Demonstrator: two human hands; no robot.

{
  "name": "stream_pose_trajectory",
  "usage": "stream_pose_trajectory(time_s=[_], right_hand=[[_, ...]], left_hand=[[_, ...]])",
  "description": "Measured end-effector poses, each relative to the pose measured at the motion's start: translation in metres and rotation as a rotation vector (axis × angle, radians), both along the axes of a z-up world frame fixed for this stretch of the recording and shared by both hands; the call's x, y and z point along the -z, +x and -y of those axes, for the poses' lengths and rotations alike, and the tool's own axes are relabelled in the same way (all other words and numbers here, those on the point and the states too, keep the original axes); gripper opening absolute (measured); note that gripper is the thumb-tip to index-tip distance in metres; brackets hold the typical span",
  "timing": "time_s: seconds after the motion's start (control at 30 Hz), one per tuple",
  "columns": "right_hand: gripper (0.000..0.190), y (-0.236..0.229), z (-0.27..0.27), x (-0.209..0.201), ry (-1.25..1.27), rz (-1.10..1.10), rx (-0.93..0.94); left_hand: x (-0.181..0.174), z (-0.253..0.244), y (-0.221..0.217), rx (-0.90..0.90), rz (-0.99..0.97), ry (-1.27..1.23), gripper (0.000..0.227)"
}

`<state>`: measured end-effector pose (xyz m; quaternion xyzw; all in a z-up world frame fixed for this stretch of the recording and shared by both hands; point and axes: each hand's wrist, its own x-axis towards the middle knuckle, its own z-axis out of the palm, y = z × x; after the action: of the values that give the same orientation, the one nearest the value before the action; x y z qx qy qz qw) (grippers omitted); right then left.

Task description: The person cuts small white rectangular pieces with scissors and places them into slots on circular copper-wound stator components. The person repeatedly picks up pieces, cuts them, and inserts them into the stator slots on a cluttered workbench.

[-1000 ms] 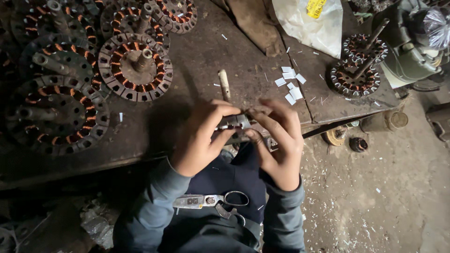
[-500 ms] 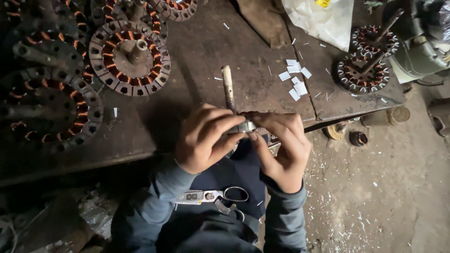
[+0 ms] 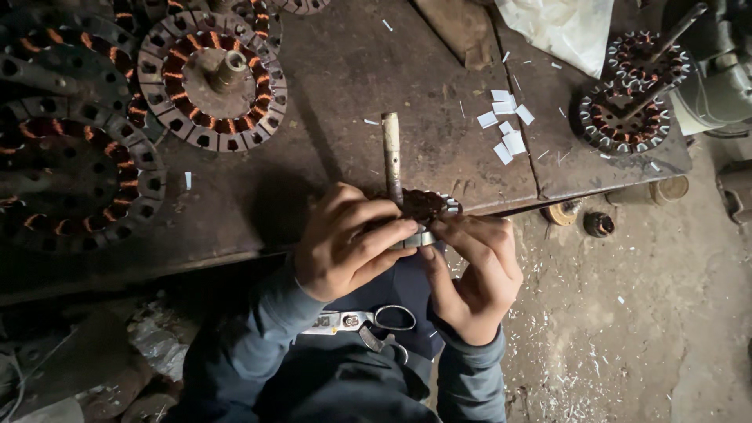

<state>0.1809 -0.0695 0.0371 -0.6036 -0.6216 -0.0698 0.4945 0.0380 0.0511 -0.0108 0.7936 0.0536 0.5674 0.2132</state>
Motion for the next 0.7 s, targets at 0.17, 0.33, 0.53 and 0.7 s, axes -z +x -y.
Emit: stream_pose_trajectory(time_s=[0.17, 0.33, 0.53, 0.7], right_hand=[[0.030, -0.002, 0.001, -0.002, -0.027, 0.008, 0.010], [0.029, -0.005, 0.000, -0.003, -0.019, -0.009, 0.014], [0.029, -0.004, -0.003, -0.013, -0.068, 0.025, 0.000], [0.032, -0.005, -0.001, -0.020, -0.126, 0.092, -0.022]], left_hand=[[0.002, -0.001, -0.002, 0.023, 0.001, -0.011, 0.045], [0.002, -0.001, -0.001, 0.004, -0.021, 0.007, 0.045], [-0.004, -0.001, -0.004, 0.077, -0.020, -0.119, 0.046], [-0.001, 0.000, -0.007, 0.029, -0.002, -0.033, 0.042]])
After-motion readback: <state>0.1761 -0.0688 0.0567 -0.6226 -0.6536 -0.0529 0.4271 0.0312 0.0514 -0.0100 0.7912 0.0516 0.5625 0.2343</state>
